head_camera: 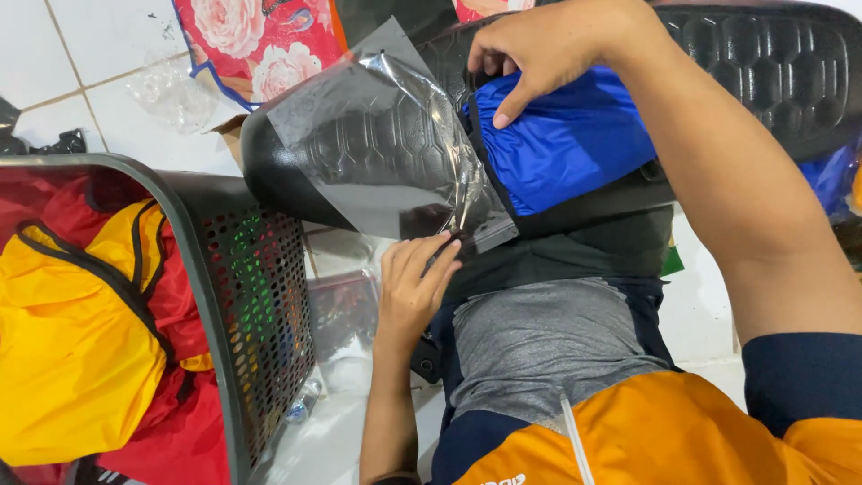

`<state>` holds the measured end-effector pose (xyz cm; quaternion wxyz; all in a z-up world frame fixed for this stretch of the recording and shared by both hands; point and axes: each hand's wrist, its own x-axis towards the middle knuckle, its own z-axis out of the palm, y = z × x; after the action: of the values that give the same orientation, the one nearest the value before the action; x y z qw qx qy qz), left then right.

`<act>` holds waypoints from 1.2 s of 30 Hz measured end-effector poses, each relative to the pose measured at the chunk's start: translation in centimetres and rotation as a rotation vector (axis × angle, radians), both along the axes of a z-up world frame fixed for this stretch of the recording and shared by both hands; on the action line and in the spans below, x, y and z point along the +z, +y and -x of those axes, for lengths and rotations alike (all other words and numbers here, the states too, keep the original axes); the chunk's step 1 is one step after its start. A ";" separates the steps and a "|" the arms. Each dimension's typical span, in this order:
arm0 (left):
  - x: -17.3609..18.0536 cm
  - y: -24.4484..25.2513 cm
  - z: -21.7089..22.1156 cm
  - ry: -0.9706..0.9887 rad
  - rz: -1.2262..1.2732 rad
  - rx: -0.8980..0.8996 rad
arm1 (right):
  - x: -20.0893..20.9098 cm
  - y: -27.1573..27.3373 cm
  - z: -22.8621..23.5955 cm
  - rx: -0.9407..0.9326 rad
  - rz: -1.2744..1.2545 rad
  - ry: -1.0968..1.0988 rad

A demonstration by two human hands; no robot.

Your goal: Fitting a blue protective cover onto a motorcycle seat, smoothing it with a sponge, and placing it into a plastic bag.

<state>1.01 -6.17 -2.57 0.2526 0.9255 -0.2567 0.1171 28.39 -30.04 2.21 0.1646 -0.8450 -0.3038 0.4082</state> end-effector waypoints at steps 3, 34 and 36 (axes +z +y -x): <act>-0.7 -0.1 0.2 0.002 0.109 0.062 | 0.6 0.6 -0.1 -0.110 0.077 0.076; 0.5 -4.7 -4.3 -0.159 0.184 0.122 | -2.6 -19.4 5.3 -0.375 -0.333 0.042; 0.4 -5.8 -4.9 -0.156 0.143 0.147 | -3.4 -22.2 7.0 -0.419 -0.436 0.016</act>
<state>5.95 -11.99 -2.19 0.2879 0.9096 -0.1980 0.2250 21.39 -52.22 -1.17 0.4253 -0.8307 -0.2019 0.2971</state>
